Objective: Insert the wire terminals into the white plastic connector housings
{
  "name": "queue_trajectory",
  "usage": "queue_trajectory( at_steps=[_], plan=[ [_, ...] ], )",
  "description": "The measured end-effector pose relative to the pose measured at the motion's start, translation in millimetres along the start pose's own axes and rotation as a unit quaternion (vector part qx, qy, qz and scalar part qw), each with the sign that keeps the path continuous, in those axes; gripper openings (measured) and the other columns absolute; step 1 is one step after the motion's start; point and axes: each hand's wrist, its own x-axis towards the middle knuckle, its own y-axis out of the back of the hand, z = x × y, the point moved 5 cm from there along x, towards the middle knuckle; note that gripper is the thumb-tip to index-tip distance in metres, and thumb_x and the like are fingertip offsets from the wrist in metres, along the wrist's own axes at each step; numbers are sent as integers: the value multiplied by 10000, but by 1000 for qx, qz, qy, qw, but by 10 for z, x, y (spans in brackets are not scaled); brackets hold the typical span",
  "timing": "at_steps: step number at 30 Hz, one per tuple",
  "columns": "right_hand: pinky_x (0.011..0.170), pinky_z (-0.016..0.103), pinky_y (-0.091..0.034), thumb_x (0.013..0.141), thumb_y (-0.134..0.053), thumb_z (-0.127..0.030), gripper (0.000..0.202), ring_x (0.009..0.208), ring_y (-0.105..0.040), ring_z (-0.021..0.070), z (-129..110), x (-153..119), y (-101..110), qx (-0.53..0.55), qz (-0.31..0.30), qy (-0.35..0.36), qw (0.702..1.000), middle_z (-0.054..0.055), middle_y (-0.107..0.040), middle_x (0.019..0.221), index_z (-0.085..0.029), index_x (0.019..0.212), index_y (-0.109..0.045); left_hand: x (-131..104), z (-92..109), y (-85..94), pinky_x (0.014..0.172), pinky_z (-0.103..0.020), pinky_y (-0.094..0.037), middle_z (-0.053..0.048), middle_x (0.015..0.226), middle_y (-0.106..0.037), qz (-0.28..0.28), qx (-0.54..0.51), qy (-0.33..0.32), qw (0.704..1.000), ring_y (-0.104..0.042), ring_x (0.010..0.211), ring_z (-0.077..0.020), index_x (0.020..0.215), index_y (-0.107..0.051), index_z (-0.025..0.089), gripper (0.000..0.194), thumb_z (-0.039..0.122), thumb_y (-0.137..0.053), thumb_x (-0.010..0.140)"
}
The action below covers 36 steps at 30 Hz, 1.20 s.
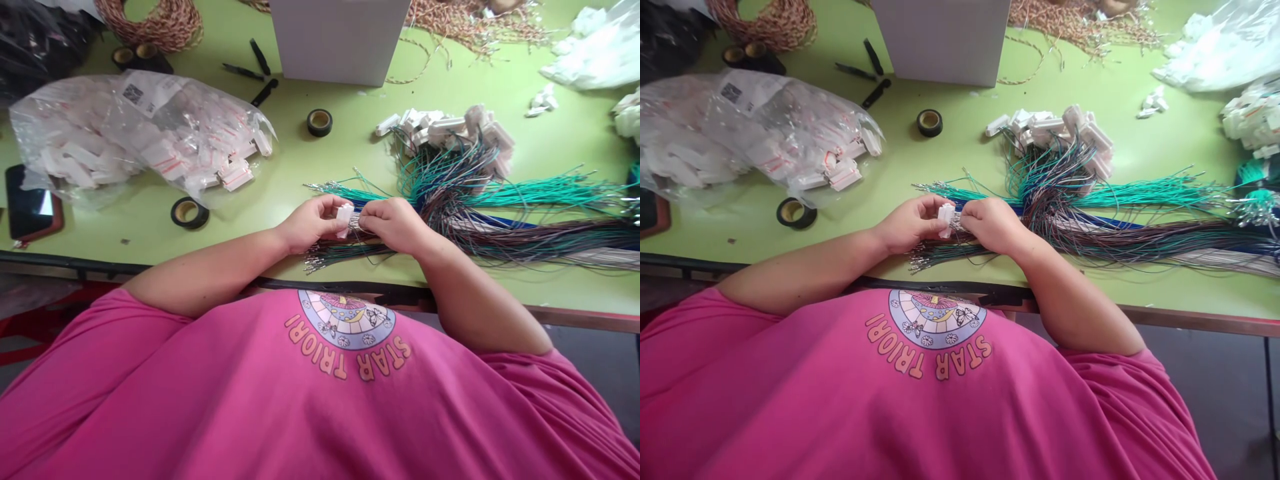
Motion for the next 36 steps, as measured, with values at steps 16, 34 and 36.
queue_trajectory(
  at_steps=[16, 34, 36],
  plan=[
    [636, 259, -338, 872, -448, -227, 261, 646, -512, 138, -73, 15, -157, -50, 41, 71, 995, 47, -658, 721, -161, 723, -652, 12, -2, -13, 652, -252, -527, 30, 703, -633, 20, -26, 26, 999, -610, 619, -86, 994, -573, 132, 336, 103, -749, 709],
    [724, 320, -410, 869, -473, -211, 281, 770, -555, 211, 306, 180, 115, -189, 165, 32, 968, 94, -659, 817, -177, 788, -740, -2, -24, 12, 691, -300, -571, 31, 757, -625, 9, -92, 29, 995, -634, 647, -89, 1023, -559, 154, 340, 17, -696, 744],
    [710, 316, -402, 871, -460, -205, 281, 780, -559, 213, 299, 156, 133, -187, 184, 26, 965, 94, -659, 825, -179, 790, -728, -2, -25, 8, 688, -301, -566, 29, 758, -626, 4, -92, 28, 995, -633, 645, -92, 1021, -559, 152, 336, 13, -689, 745]
  ],
)
